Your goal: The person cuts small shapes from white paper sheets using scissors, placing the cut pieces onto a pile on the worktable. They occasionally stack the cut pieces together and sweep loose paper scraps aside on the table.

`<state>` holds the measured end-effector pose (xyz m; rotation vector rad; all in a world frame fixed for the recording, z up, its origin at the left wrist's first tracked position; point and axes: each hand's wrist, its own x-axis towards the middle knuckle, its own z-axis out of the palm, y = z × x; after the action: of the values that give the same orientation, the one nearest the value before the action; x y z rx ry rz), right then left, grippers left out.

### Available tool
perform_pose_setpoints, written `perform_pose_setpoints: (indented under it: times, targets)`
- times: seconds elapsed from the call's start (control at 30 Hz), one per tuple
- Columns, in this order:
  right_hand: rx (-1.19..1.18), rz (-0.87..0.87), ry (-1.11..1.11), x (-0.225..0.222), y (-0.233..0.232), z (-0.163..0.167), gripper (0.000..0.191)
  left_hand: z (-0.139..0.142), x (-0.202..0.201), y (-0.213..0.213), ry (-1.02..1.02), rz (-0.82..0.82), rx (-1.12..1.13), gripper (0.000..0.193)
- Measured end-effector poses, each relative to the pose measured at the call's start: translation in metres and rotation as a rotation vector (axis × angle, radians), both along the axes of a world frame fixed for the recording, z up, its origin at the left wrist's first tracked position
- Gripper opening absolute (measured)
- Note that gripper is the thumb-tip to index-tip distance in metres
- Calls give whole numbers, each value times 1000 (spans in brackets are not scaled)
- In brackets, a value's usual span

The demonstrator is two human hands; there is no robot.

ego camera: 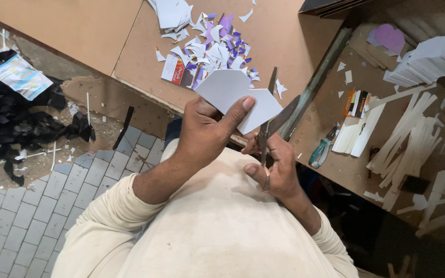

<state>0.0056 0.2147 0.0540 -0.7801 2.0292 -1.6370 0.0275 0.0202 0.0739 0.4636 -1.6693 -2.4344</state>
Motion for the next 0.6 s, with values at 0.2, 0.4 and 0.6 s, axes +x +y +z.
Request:
perform_pose_setpoints:
  times: [0.2, 0.4, 0.6]
  targets:
    - [43, 0, 52, 2, -9, 1, 58, 4, 1, -2, -46, -26, 77, 20]
    - [65, -59, -161, 12, -6, -5, 32, 7, 6, -14, -25, -46, -5, 23]
    - [61, 28, -279, 6, -5, -2, 19, 6, 10, -29, -28, -82, 39, 26]
